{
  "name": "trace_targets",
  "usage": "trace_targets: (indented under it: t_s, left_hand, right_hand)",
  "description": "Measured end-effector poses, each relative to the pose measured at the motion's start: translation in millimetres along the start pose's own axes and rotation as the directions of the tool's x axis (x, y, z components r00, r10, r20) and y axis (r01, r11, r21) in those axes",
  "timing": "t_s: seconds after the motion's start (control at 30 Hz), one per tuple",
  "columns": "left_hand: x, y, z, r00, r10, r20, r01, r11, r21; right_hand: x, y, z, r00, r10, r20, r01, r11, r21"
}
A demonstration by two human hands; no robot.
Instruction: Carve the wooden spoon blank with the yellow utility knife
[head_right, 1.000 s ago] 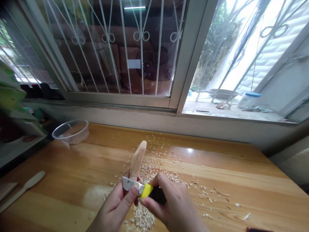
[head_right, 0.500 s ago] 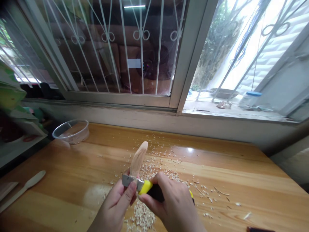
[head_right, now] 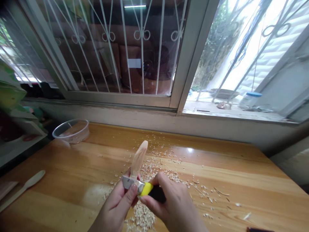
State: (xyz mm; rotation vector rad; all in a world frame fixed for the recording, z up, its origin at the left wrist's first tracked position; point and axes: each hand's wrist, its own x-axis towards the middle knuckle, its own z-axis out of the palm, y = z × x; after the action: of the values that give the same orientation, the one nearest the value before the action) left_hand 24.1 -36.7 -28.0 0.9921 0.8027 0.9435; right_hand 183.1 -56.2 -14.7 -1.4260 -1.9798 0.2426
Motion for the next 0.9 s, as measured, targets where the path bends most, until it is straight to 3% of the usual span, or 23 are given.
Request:
trace_targets:
  t_s: [0.1,0.23,0.37,0.6,0.73,0.9]
  left_hand:
    - [1.0,1.5,1.0,1.000,0.008,-0.015,-0.009,0.999,-0.051]
    - [1.7,6.4,0.8,0.997,-0.073,0.015,0.074,0.991,-0.114]
    - [2.4,12.8,0.4,0.995,-0.083,0.059,0.085,0.996,-0.028]
    - [1.3,17.8,2.0,0.990,-0.062,0.127,0.056,0.997,0.057]
    - [0.6,19.3,2.1,0.995,-0.040,0.096,0.021,0.982,0.190]
    - [0.9,18.0,1.6,0.997,-0.036,0.072,0.019,0.975,0.219]
  right_hand:
    - [0.6,0.3,2.5,0.998,-0.029,-0.058,0.026,0.998,-0.059]
    - [0.8,0.9,5.4,0.994,-0.048,-0.095,0.038,0.993,-0.110]
    - [-0.6,1.3,3.6,0.996,-0.042,-0.078,0.034,0.994,-0.105]
    - [1.2,-0.2,-1.2,0.999,0.031,0.036,-0.034,0.998,0.061]
    - [0.2,0.8,0.6,1.000,0.025,0.000,-0.025,1.000,-0.015]
    - [1.3,-0.9,3.1,0.994,-0.029,-0.105,0.020,0.996,-0.082]
